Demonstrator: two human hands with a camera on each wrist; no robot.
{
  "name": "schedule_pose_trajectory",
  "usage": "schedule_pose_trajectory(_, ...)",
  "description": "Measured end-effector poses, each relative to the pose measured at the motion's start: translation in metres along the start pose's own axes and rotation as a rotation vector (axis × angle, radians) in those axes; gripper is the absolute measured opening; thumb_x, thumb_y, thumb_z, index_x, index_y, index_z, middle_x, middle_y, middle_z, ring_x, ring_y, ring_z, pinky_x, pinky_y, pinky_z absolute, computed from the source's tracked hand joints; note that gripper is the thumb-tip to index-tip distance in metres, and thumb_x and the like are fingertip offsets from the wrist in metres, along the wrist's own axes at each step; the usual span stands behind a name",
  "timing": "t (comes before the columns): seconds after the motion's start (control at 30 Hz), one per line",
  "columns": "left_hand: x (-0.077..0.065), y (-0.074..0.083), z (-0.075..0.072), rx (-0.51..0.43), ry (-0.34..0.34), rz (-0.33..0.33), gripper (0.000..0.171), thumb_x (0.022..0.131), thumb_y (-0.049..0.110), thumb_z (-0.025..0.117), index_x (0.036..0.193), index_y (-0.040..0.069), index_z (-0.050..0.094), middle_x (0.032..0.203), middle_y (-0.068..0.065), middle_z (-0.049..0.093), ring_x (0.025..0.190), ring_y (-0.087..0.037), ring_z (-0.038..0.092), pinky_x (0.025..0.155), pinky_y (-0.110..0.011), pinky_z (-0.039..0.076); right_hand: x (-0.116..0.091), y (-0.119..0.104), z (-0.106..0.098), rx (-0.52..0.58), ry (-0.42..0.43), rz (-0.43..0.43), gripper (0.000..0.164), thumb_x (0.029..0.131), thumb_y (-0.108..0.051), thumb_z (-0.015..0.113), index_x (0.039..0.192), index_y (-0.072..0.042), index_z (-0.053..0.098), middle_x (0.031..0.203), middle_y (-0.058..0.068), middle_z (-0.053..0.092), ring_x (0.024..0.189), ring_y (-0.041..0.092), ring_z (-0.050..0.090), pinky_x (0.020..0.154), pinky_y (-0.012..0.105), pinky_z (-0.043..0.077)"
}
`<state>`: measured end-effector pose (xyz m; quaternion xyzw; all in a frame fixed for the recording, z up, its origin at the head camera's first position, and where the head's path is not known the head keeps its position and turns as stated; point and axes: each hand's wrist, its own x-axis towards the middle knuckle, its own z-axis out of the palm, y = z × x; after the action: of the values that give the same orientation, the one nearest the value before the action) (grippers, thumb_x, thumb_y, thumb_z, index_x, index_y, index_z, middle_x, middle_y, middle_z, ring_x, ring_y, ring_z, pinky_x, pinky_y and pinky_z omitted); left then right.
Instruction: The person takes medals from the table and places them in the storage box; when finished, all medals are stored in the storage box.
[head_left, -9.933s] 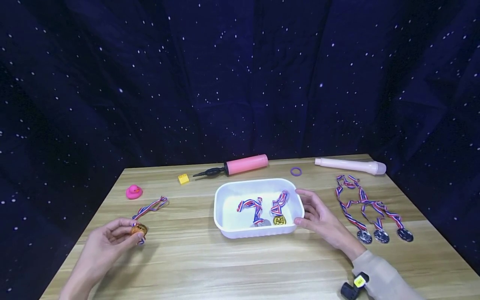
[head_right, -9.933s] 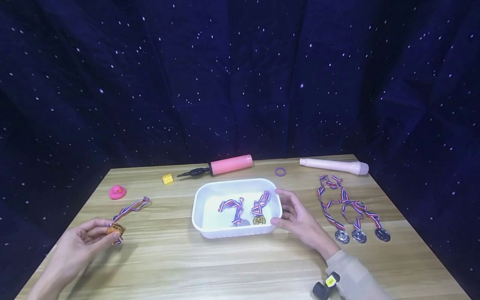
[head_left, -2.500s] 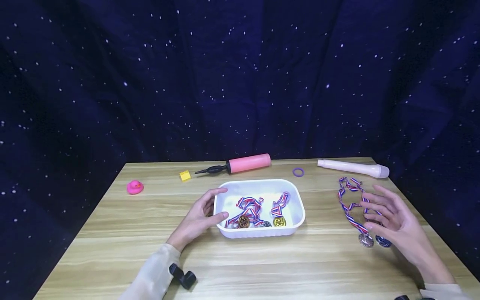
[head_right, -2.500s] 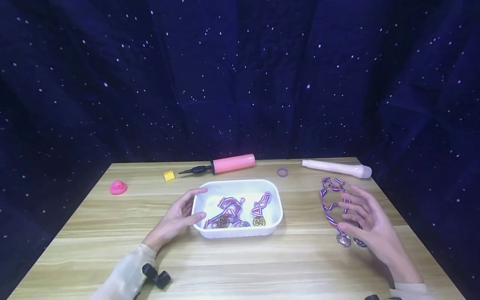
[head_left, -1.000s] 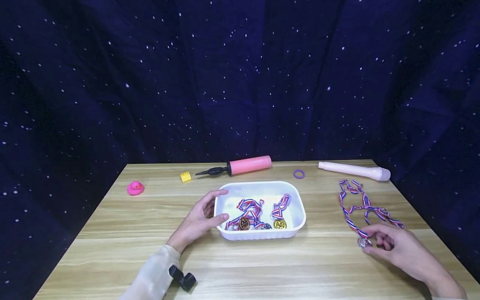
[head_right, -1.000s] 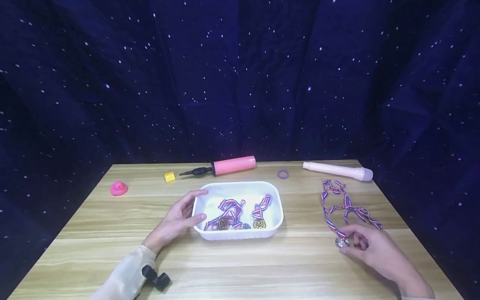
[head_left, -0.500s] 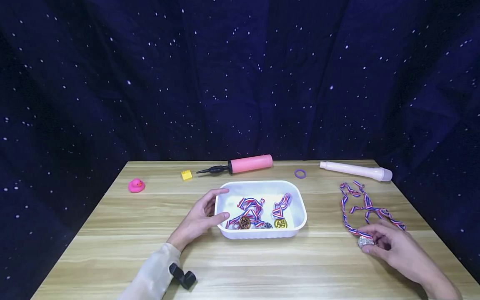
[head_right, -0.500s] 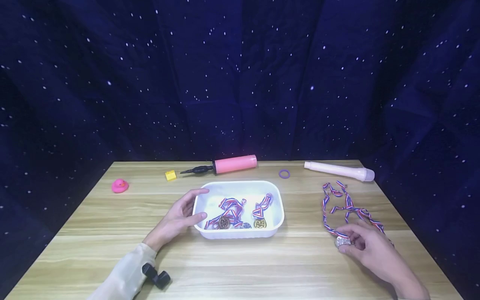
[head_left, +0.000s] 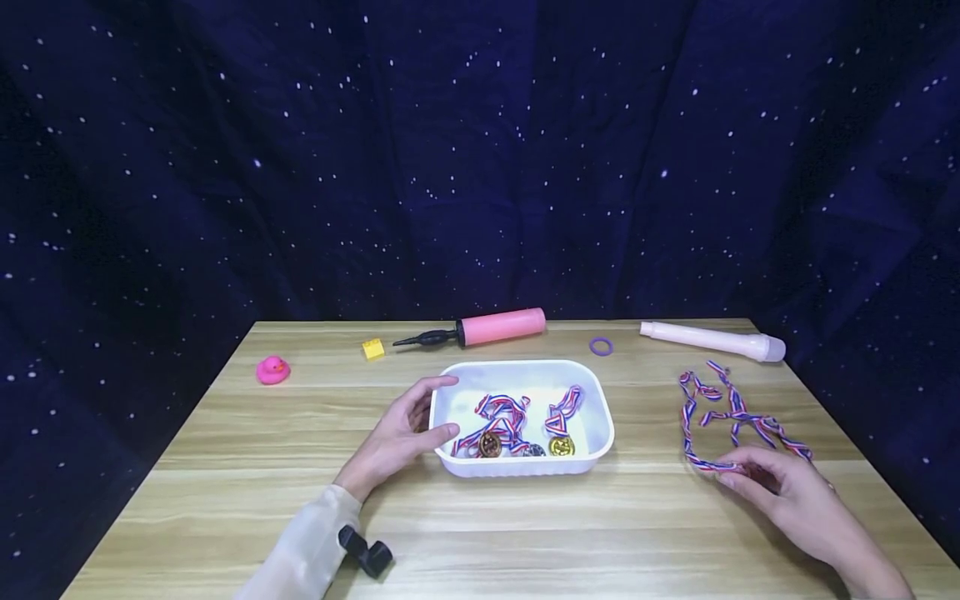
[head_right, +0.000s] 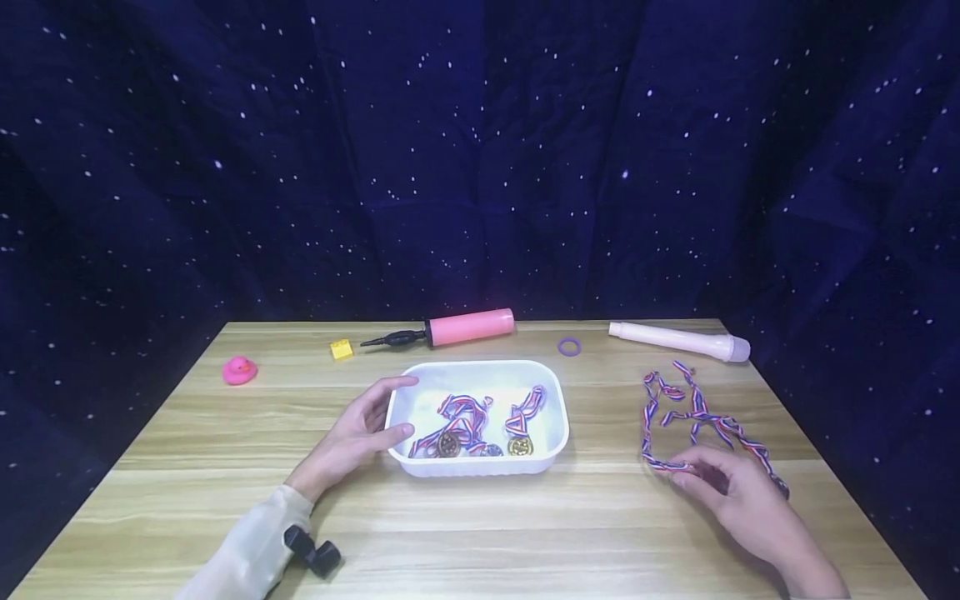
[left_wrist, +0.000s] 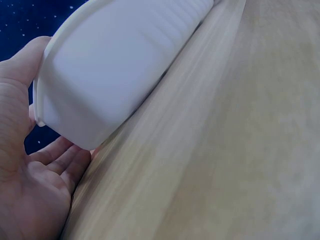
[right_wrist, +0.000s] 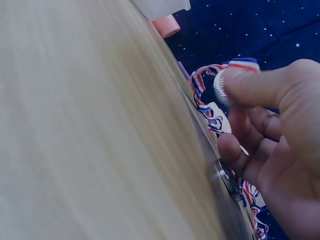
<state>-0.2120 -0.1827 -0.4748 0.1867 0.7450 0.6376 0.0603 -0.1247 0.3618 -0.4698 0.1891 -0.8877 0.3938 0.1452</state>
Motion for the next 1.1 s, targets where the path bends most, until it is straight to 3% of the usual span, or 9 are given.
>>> schedule_pose_trajectory(0.13,-0.001,0.0,0.0,0.002,-0.002,0.0,0.072,0.097,0.014,0.087,0.161,0.024,0.055,0.173,-0.007,0.045,0.157,-0.036,0.048,0.134,-0.055,0.033,0.0,-0.003,0.002,0.07,0.024,0.006,0.022,0.097,0.013,0.076,0.102,-0.009,0.078,0.081,-0.007,0.065,0.07,0.005,0.058,0.056,0.028,0.044)
schedule_pose_trajectory(0.33,-0.001,0.0,-0.001,0.002,-0.002,-0.002,0.072,0.097,0.013,0.087,0.161,0.025,0.055,0.173,-0.007,0.046,0.157,-0.036,0.049,0.133,-0.055,0.034,0.003,-0.008,0.003,0.15,0.046,0.017,0.017,0.1,0.016,0.07,0.103,-0.001,0.073,0.077,-0.002,0.068,0.066,0.012,0.065,0.056,0.029,0.05)
schedule_pose_trajectory(0.63,0.0,0.0,0.0,-0.004,0.001,-0.003,0.072,0.097,0.012,0.086,0.161,0.024,0.055,0.173,-0.008,0.046,0.154,-0.038,0.052,0.132,-0.057,0.036,0.006,-0.014,0.003,0.216,0.082,0.132,0.011,0.105,0.008,0.068,0.114,0.005,0.074,0.084,-0.003,0.069,0.072,0.009,0.068,0.061,0.027,0.054)
schedule_pose_trajectory(0.93,-0.001,0.002,0.0,-0.002,0.008,-0.014,0.072,0.097,0.011,0.086,0.16,0.025,0.056,0.173,-0.007,0.046,0.154,-0.036,0.051,0.133,-0.055,0.035,0.028,-0.024,-0.004,0.444,0.139,0.189,0.021,0.106,0.008,0.068,0.116,-0.006,0.079,0.089,-0.004,0.076,0.075,0.005,0.071,0.066,0.02,0.06)
schedule_pose_trajectory(1.1,-0.001,0.0,-0.001,-0.002,0.005,-0.009,0.072,0.097,0.012,0.087,0.16,0.025,0.056,0.173,-0.006,0.046,0.155,-0.036,0.051,0.133,-0.055,0.035,0.046,-0.033,-0.009,0.519,0.155,0.218,0.02,0.107,0.005,0.069,0.113,-0.01,0.08,0.082,-0.004,0.073,0.069,0.006,0.066,0.051,0.025,0.049)
